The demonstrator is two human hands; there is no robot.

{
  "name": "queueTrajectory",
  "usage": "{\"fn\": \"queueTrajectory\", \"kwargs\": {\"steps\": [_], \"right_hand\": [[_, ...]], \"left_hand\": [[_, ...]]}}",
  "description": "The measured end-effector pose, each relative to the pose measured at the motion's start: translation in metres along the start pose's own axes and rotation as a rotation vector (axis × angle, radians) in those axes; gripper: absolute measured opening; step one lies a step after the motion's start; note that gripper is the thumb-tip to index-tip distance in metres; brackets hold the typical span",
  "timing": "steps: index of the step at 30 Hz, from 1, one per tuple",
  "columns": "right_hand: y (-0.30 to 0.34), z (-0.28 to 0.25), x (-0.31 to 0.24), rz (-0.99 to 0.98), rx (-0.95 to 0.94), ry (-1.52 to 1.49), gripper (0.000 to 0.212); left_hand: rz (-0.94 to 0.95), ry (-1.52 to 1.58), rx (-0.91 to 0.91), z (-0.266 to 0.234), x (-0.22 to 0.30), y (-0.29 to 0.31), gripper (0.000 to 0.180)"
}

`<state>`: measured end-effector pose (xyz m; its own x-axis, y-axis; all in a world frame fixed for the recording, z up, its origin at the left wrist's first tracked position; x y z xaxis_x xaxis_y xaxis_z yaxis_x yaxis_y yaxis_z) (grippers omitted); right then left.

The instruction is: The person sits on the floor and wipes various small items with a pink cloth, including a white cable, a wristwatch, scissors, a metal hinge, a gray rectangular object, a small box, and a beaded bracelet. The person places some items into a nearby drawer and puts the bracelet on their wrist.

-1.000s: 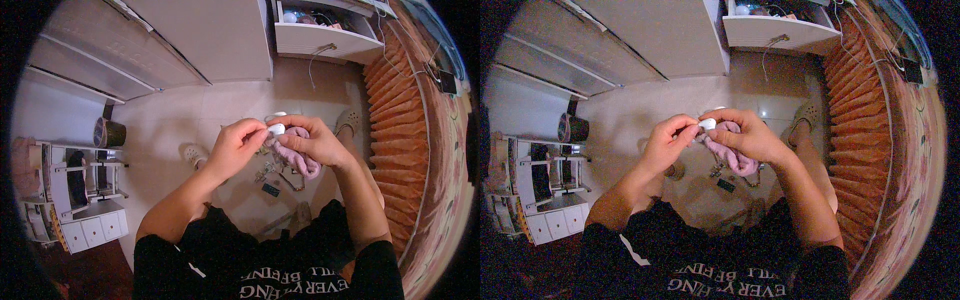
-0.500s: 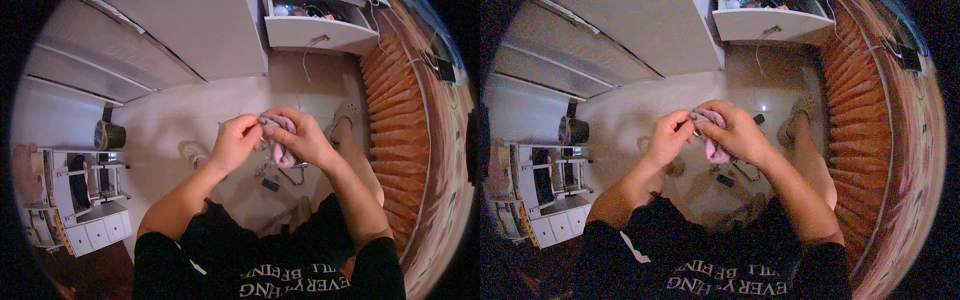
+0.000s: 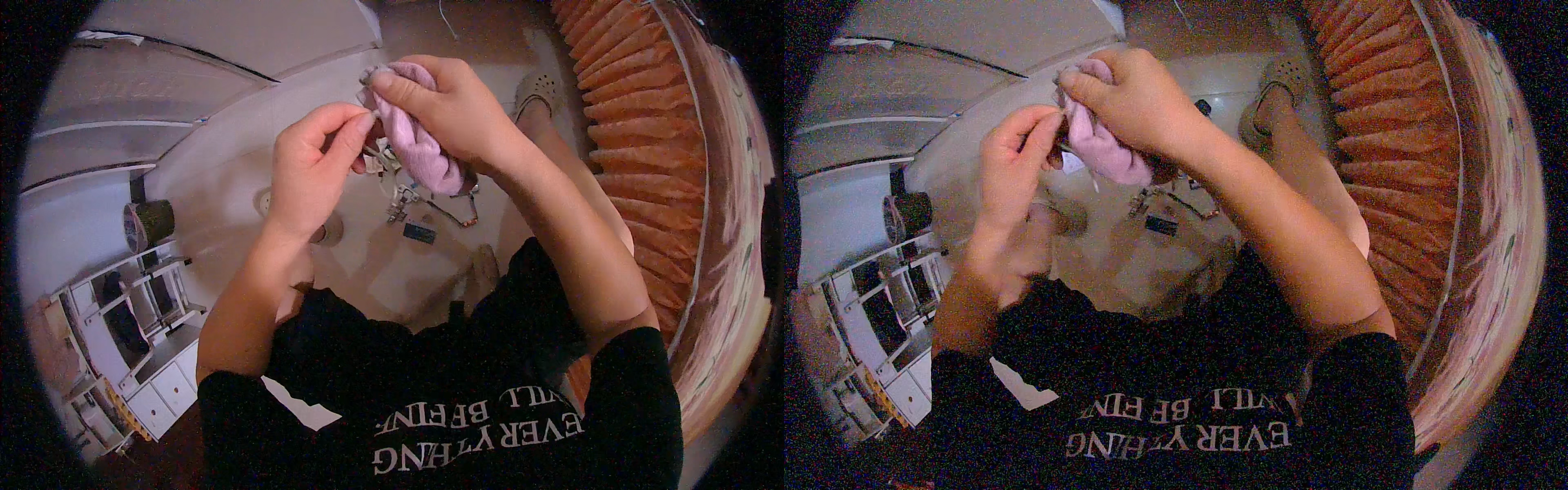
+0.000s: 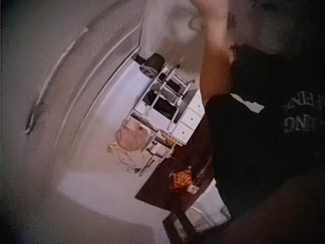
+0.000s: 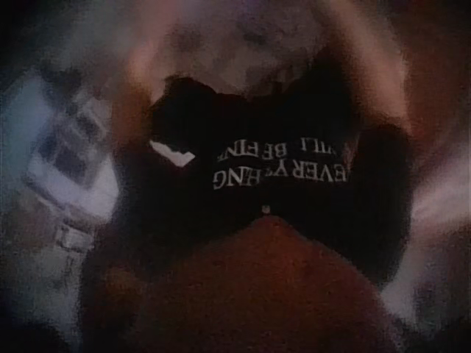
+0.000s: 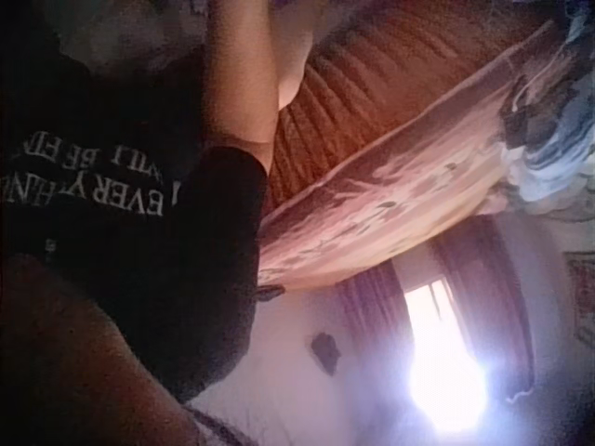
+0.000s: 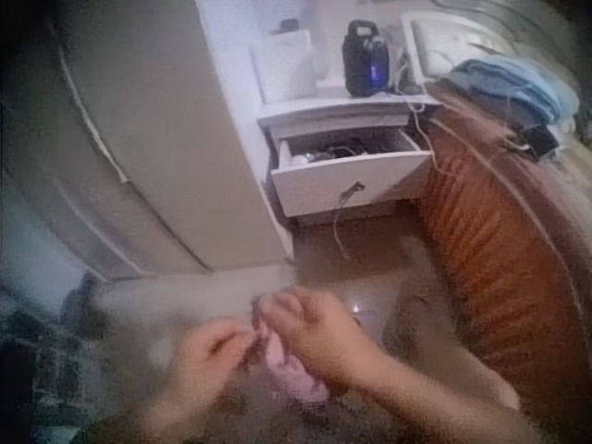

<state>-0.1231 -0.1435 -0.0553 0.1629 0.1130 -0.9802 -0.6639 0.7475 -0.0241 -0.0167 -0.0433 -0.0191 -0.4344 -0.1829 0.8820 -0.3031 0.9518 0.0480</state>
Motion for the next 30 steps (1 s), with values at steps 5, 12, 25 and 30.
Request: {"fn": "queueTrajectory", "kwargs": {"steps": [5, 12, 25, 30], "right_hand": [[0.007, 0.005, 0.001, 0.221, -0.052, -0.388, 0.03], [0.008, 0.011, -0.003, 0.04, -0.14, -0.258, 0.029], [0.008, 0.005, -0.029, -0.18, 0.039, 0.538, 0.031], [0.0, -0.022, -0.036, -0.244, 0.172, 0.354, 0.025]], "left_hand": [[-0.076, 0.044, 0.004, -0.006, -0.002, -0.002, 0.016], [-0.122, 0.166, 0.018, -0.001, -0.015, -0.002, 0.015], [-0.136, 0.163, -0.123, 0.009, -0.028, -0.002, 0.015], [-0.192, 0.283, -0.089, 0.001, -0.031, -0.005, 0.018]]}}
Point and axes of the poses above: each hand's wrist, its own y-axis away from the middle knuckle, its own z-axis out of the palm, x = y × z, the point moved 5 cm from there along -y, towards the middle knuckle, and after that the axes turned 12 degrees about -y, right-handed, at the moved point
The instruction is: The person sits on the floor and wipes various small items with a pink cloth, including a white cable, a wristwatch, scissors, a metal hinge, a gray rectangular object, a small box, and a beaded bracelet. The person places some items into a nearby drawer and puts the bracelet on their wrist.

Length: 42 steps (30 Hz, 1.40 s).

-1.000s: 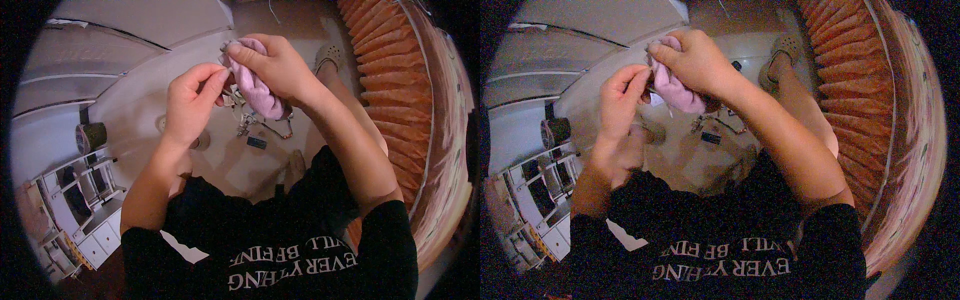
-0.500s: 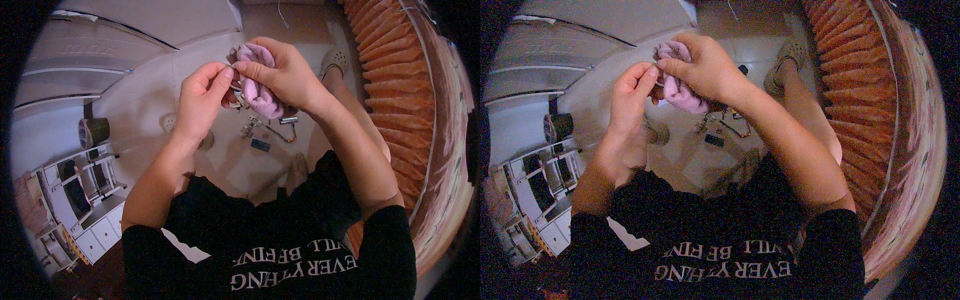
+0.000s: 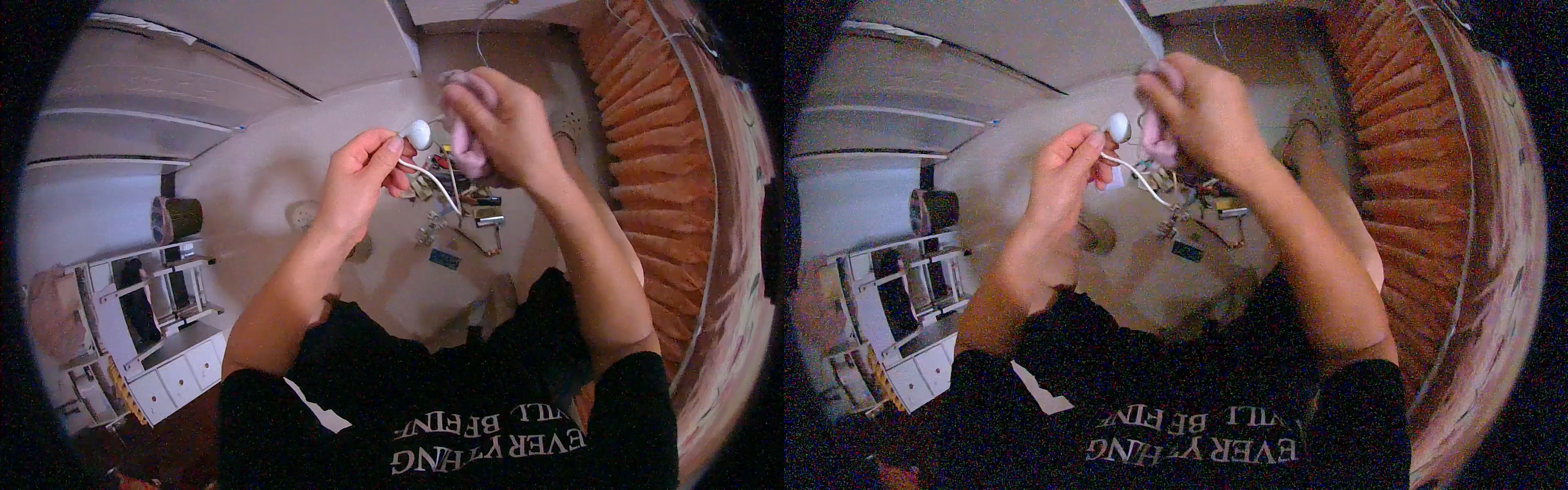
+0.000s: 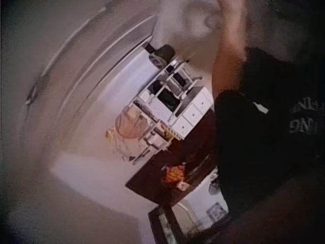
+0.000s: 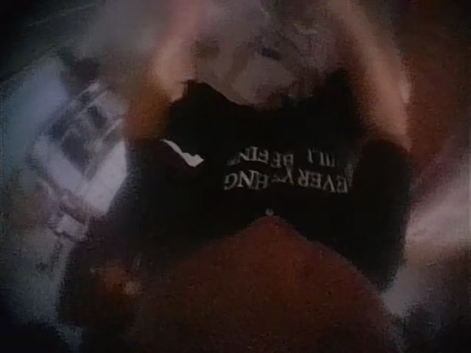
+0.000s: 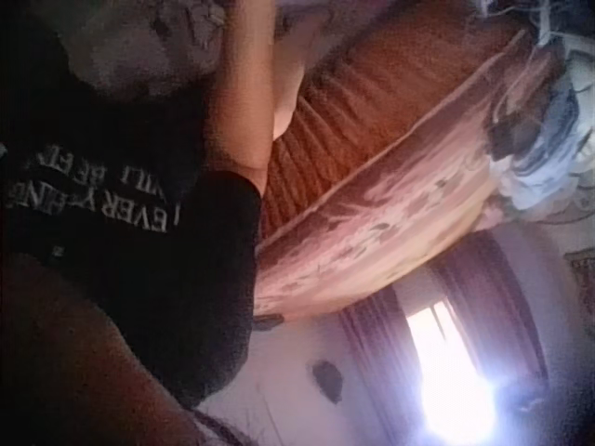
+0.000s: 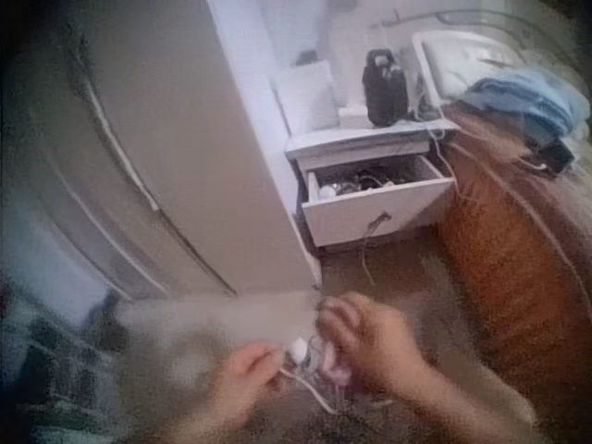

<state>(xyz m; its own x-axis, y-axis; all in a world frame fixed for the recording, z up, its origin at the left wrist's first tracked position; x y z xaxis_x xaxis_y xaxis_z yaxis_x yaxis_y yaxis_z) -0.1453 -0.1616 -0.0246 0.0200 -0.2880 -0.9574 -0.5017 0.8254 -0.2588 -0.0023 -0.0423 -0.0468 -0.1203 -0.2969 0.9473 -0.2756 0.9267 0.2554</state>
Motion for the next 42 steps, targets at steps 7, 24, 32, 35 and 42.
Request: {"fn": "queueTrajectory", "kwargs": {"steps": [7, 24, 32, 35, 42], "right_hand": [[0.014, 0.02, 0.012, 0.275, -0.373, -0.302, 0.034], [0.029, 0.044, 0.002, 0.254, -0.686, -0.194, 0.026], [0.041, 0.04, -0.002, 0.33, -0.663, -0.364, 0.021], [0.044, 0.04, 0.009, 0.499, -0.644, -0.482, 0.021], [0.049, 0.049, 0.009, 0.722, -0.594, -0.761, 0.023]], "left_hand": [[0.014, 0.087, 0.154, -0.01, 0.0, -0.001, 0.018], [-0.022, 0.464, 0.407, -0.048, 0.008, -0.004, 0.018], [-0.087, 0.268, 0.326, -0.109, 0.006, -0.015, 0.02], [-0.018, -0.329, 0.526, -0.085, 0.025, -0.004, 0.02], [0.578, -0.676, 0.036, -0.006, 0.03, 0.012, 0.028]]}}
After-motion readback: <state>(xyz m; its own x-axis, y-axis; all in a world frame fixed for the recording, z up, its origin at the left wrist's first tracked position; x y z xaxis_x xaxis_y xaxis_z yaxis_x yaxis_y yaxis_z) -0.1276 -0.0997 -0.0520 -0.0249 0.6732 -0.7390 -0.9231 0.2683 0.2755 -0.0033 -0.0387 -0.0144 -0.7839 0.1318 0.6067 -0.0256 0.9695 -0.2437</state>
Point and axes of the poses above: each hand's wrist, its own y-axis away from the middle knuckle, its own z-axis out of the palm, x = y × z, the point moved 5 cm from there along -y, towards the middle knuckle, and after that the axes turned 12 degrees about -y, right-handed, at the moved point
